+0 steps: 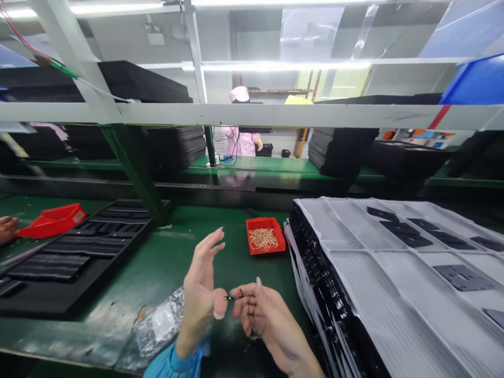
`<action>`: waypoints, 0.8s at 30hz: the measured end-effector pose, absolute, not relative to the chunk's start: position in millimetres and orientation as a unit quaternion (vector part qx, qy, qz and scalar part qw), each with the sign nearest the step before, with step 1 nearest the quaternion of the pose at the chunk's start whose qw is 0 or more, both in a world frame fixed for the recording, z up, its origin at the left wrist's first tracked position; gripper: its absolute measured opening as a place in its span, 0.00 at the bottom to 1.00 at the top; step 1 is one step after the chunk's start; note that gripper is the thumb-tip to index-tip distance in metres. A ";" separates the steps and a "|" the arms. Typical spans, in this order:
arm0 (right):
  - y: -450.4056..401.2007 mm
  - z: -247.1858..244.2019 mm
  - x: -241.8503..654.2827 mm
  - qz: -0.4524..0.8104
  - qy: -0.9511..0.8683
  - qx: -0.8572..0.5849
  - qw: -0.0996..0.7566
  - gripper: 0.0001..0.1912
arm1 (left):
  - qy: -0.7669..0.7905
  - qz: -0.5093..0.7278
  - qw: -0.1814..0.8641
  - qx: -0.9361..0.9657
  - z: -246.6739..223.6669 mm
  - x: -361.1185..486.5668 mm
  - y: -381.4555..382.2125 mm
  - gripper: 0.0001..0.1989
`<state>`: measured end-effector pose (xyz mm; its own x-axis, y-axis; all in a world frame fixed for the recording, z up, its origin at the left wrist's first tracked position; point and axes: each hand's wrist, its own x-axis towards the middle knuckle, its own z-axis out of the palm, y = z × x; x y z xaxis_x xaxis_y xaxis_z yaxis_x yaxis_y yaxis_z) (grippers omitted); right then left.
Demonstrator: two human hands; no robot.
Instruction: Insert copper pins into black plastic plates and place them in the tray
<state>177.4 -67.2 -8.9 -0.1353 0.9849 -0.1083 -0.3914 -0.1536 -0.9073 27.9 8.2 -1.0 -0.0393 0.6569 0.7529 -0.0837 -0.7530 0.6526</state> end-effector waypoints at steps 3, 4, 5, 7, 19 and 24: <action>-82.7 0.3 175.9 0.752 -0.281 -0.284 0.524 0.34 | 0.210 0.658 0.261 0.674 1.4 34.9 4.8 0.50; -84.1 2.1 176.9 0.760 -0.269 -0.270 0.527 0.30 | 0.207 0.651 0.259 0.682 2.2 36.2 3.8 0.50; -84.5 3.0 178.0 0.763 -0.261 -0.261 0.531 0.28 | 0.205 0.646 0.258 0.689 2.6 36.9 2.8 0.49; -83.6 2.3 179.6 0.759 -0.250 -0.256 0.544 0.26 | 0.194 0.638 0.260 0.698 2.2 36.3 0.8 0.49; -45.5 -55.9 185.2 0.626 -0.141 -0.314 0.700 0.41 | 0.162 0.438 0.144 0.872 84.5 69.1 17.8 0.19; -36.6 -78.4 177.9 0.629 -0.138 -0.305 0.702 0.42 | 0.128 0.191 0.103 0.968 152.0 165.8 50.3 0.16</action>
